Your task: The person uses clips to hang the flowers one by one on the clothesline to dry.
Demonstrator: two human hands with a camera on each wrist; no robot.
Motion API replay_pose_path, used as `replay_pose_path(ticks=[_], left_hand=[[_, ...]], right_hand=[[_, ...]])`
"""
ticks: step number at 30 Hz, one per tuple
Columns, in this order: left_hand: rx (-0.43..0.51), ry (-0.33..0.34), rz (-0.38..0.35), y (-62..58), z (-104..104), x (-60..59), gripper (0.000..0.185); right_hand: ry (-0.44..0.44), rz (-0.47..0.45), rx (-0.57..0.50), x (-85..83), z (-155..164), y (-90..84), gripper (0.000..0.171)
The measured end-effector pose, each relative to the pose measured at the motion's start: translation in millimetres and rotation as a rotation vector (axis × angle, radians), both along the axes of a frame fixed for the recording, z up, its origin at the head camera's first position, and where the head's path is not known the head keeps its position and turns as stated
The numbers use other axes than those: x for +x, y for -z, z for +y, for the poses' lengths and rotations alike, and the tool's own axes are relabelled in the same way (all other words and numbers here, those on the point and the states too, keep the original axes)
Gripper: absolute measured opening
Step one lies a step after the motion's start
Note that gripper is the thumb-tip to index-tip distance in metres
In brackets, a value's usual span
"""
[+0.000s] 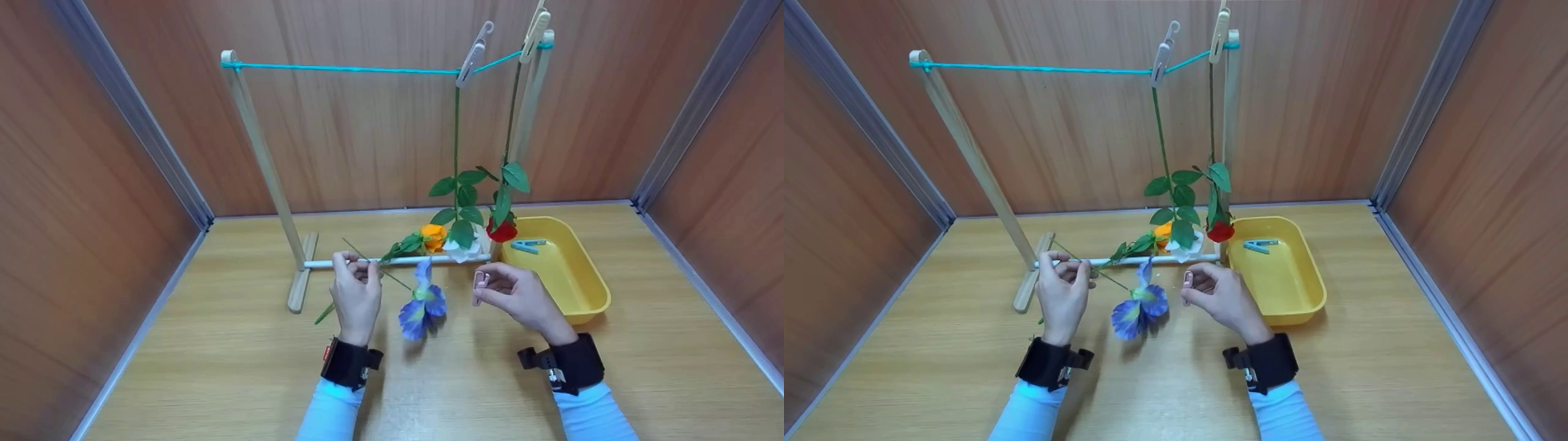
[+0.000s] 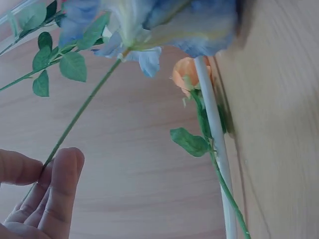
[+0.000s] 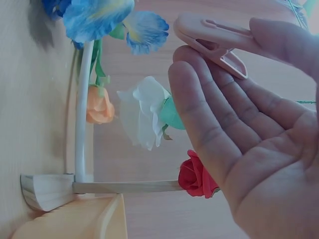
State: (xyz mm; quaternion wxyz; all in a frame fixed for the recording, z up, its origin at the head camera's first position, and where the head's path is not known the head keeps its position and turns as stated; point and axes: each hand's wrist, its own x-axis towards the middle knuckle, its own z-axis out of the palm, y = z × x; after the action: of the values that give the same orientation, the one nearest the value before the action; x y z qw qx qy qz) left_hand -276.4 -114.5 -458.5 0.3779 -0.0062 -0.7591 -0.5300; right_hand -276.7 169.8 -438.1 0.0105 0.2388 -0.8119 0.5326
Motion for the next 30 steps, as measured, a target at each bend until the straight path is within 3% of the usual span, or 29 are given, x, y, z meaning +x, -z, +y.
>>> replay_pose_path(ticks=[12,21,30], left_hand=[[-0.115,0.022,0.054,-13.8,-0.7,4.2,0.008],[-0.212,0.080,0.080,-37.4,1.1,-0.5,0.007],[-0.341,0.125,0.106,-59.4,7.7,-8.3,0.003]], right_hand=[[-0.019,-0.018,0.006,-3.5,-5.8,-11.3,0.028],[-0.016,0.003,0.030,-10.6,-8.5,-28.8,0.032],[-0.045,0.089,0.033,-17.0,-8.4,-44.5,0.026]])
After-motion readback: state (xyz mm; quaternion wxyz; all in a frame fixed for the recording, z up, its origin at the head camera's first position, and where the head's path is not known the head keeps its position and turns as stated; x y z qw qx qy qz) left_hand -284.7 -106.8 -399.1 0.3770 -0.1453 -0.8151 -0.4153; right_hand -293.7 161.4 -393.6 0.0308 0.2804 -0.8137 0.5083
